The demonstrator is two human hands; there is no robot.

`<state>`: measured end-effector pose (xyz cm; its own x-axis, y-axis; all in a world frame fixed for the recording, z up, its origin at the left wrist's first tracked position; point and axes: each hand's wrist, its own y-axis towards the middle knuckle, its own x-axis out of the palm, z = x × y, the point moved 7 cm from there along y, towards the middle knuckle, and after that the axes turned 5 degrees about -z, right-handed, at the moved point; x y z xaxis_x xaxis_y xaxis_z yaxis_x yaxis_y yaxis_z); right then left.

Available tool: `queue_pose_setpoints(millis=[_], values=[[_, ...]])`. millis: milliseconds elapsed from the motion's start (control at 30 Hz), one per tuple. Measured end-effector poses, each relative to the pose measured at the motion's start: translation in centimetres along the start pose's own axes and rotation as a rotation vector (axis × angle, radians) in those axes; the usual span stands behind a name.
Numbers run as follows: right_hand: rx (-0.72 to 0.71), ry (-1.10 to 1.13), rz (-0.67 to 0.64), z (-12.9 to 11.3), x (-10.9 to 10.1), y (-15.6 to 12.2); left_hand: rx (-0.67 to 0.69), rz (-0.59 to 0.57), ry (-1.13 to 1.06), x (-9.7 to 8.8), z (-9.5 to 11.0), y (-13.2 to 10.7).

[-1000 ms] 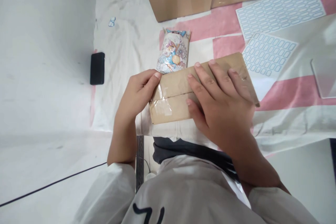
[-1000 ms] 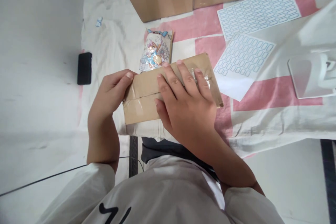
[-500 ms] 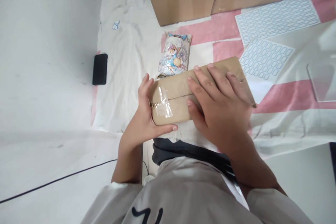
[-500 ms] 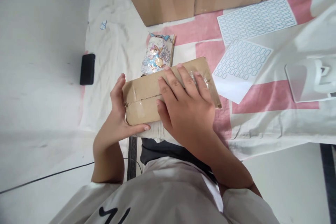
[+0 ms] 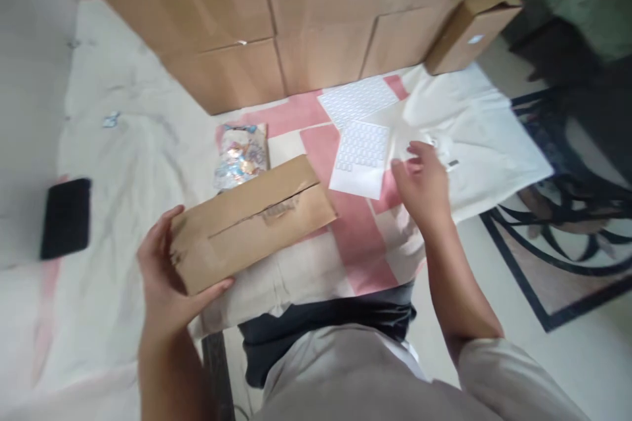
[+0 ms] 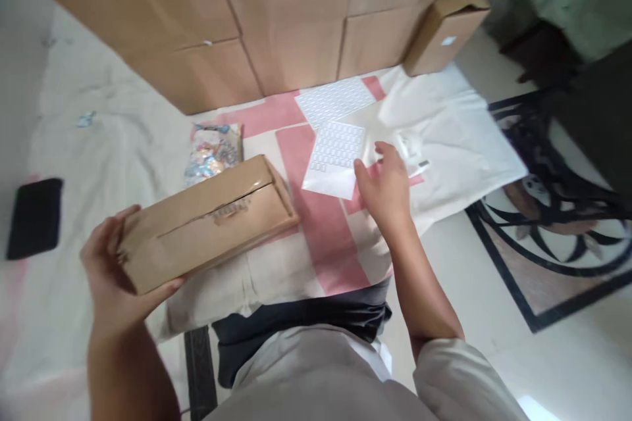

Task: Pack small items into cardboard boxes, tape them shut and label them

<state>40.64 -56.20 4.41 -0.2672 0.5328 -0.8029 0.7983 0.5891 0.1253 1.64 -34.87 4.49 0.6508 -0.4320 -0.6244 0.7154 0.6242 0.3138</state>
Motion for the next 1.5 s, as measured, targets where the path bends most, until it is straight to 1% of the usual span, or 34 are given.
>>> queue_pose_setpoints(millis=[33,67,100,133,167,267,333,367,433,467,500,533,567,600,633,667,700,733,767,833,900,967,1033,1133,1233,1300,1400,1433,1500], values=[[0.143,-0.048,-0.129,1.8,0.9,1.3,-0.009,-0.043,0.058,0.0,0.5,0.1],[0.245,-0.098,-0.234,2.9,1.7,2.2,-0.019,-0.079,0.128,0.0,1.3,0.2],[0.317,-0.148,-0.315,3.3,2.5,2.8,-0.024,-0.100,0.194,0.0,2.4,0.3],[0.357,-0.194,-0.367,3.1,3.3,3.2,-0.018,-0.104,0.239,0.0,3.7,0.4],[0.375,-0.237,-0.386,2.6,3.9,3.4,-0.009,-0.096,0.259,0.0,5.1,0.6],[0.375,-0.312,-0.375,0.3,5.5,3.3,0.037,-0.004,0.231,0.4,8.7,0.9],[0.345,-0.284,-0.350,-0.6,6.3,3.2,0.076,0.121,0.210,0.8,10.0,0.8],[0.317,-0.228,-0.326,-0.8,6.6,3.2,0.113,0.202,0.207,1.1,10.5,0.5],[0.245,-0.010,-0.257,-0.6,7.0,3.3,0.232,0.376,0.192,1.9,11.7,-0.4],[0.213,0.140,-0.223,-0.4,7.0,3.3,0.299,0.431,0.169,2.6,12.3,-0.9],[0.185,0.304,-0.201,-0.1,7.1,3.1,0.377,0.435,0.138,3.8,13.1,-1.1],[0.162,0.461,-0.191,0.1,7.0,2.9,0.457,0.366,0.095,5.5,14.0,-0.9],[0.143,0.591,-0.189,0.3,6.9,2.5,0.541,0.259,0.043,7.5,15.1,-0.3],[0.123,0.679,-0.191,0.3,6.6,2.1,0.639,0.099,0.017,9.8,16.3,0.4],[0.106,0.724,-0.184,0.3,6.1,1.6,0.732,-0.016,0.000,12.0,17.6,1.3],[0.090,0.739,-0.170,0.2,5.4,1.0,0.803,-0.093,0.005,13.8,18.7,2.4],[0.078,0.746,-0.160,0.1,4.7,0.5,0.820,-0.130,0.040,15.4,19.4,3.9],[0.071,0.758,-0.155,0.1,3.9,-0.1,0.802,-0.131,0.075,16.7,19.9,5.5],[0.066,0.783,-0.158,0.1,3.3,-0.5,0.756,-0.116,0.110,17.7,20.2,7.1],[0.044,0.850,-0.188,0.1,2.2,-1.2,0.636,-0.037,0.165,18.9,20.4,9.7],[0.006,0.899,-0.219,0.2,1.3,-1.7,0.541,0.033,0.211,19.5,20.5,11.0],[-0.032,0.924,-0.245,0.4,0.4,-1.9,0.491,0.053,0.270,20.0,20.6,11.3],[-0.083,0.928,-0.293,0.3,-0.3,-2.2,0.470,0.045,0.327,20.4,20.7,11.2],[-0.239,0.859,-0.361,-0.7,-1.6,-2.7,0.470,0.050,0.339,20.6,20.7,11.0],[-0.388,0.766,-0.343,-1.7,-2.8,-3.1,0.476,0.023,0.274,20.7,20.5,11.1],[-0.426,0.731,-0.301,-1.8,-3.2,-3.1,0.451,-0.040,0.159,20.9,20.1,11.2],[-0.462,0.708,-0.226,-1.4,-3.5,-3.1,0.396,-0.168,-0.102,21.4,19.4,11.4],[-0.483,0.700,-0.214,-1.3,-3.6,-3.1,0.381,-0.190,-0.163,21.4,19.3,11.4],[-0.526,0.675,-0.220,-1.2,-3.6,-3.2,0.364,-0.191,-0.204,21.4,19.1,11.5]])
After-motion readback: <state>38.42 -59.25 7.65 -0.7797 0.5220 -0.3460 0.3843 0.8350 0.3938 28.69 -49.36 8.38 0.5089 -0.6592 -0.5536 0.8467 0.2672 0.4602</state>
